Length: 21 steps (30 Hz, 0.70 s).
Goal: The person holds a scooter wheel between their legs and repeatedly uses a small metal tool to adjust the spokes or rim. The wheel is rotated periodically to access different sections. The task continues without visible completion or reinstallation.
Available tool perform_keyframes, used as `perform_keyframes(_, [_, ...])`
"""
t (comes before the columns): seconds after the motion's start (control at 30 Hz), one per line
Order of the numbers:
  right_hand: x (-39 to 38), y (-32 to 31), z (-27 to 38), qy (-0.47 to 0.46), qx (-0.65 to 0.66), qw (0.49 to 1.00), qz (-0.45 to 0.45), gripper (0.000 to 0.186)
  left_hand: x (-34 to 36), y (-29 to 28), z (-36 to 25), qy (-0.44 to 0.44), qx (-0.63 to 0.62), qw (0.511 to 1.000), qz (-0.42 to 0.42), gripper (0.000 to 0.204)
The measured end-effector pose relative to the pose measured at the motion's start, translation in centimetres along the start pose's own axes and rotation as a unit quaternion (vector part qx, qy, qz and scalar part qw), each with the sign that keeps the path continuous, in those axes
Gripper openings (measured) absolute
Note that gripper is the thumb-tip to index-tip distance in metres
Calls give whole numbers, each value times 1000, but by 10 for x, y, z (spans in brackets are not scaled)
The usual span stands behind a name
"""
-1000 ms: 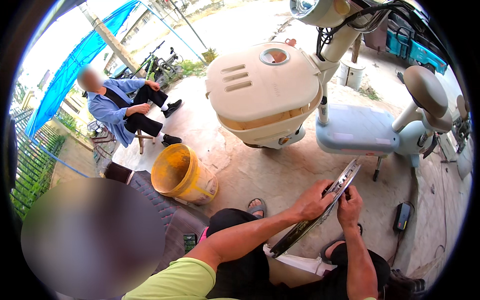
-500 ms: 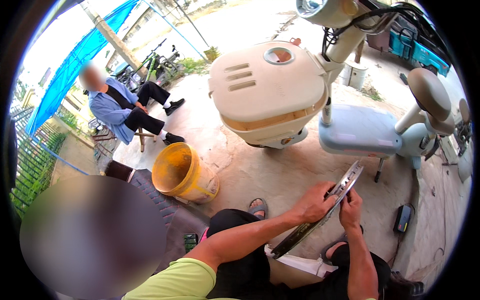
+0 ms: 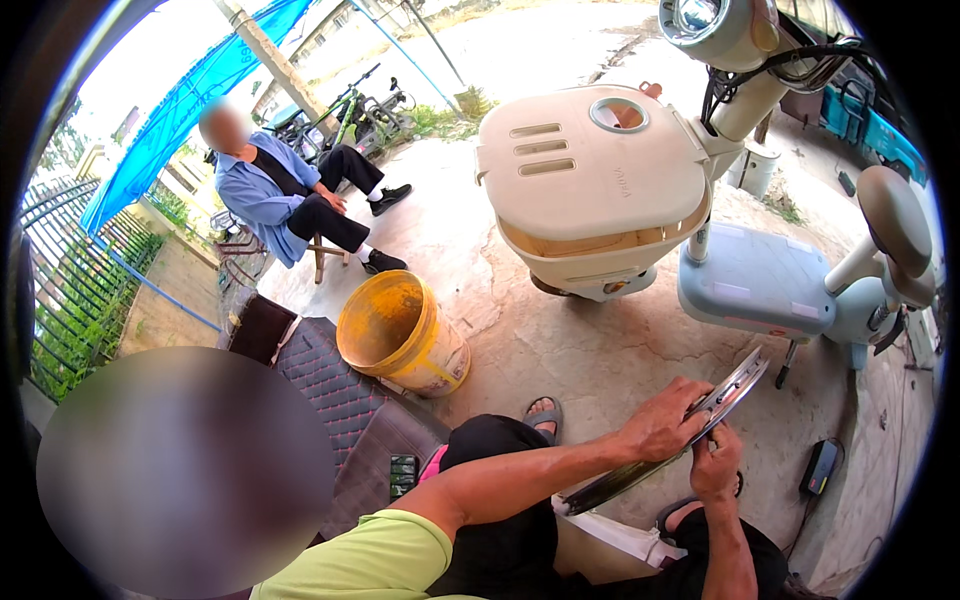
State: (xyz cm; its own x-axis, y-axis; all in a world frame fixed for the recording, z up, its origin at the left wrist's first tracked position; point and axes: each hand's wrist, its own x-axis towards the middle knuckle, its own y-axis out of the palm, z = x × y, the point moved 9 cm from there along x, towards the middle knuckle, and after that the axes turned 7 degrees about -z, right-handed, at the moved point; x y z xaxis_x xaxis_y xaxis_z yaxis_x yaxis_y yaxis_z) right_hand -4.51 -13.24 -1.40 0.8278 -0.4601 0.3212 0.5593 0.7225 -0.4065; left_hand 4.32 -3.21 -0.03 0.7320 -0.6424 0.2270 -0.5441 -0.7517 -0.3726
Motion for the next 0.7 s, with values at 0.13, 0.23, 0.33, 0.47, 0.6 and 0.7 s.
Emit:
perform_keyframes(0.13, [-2,3,9,-7,0,1000,21,19,2,5,3,3,-8,1000,3,40])
perform_keyframes(0.23, [-2,2,5,-17,-10,1000,19,21,3,7,6,-1,-22,1000,-5,39])
perform_keyframes(0.33, [5,-6,3,-6,0,1000,15,21,7,6,6,-11,-21,1000,6,39])
perform_keyframes(0.47, [10,-27,-36,99,41,993,-47,16,8,9,0,-3,-19,1000,25,39])
perform_keyframes(0.6, [16,-25,-47,133,99,984,-69,11,4,5,-9,-12,-22,999,42,39])
perform_keyframes(0.7, [18,-18,-58,121,124,984,-44,11,3,6,-3,0,-18,999,34,40])
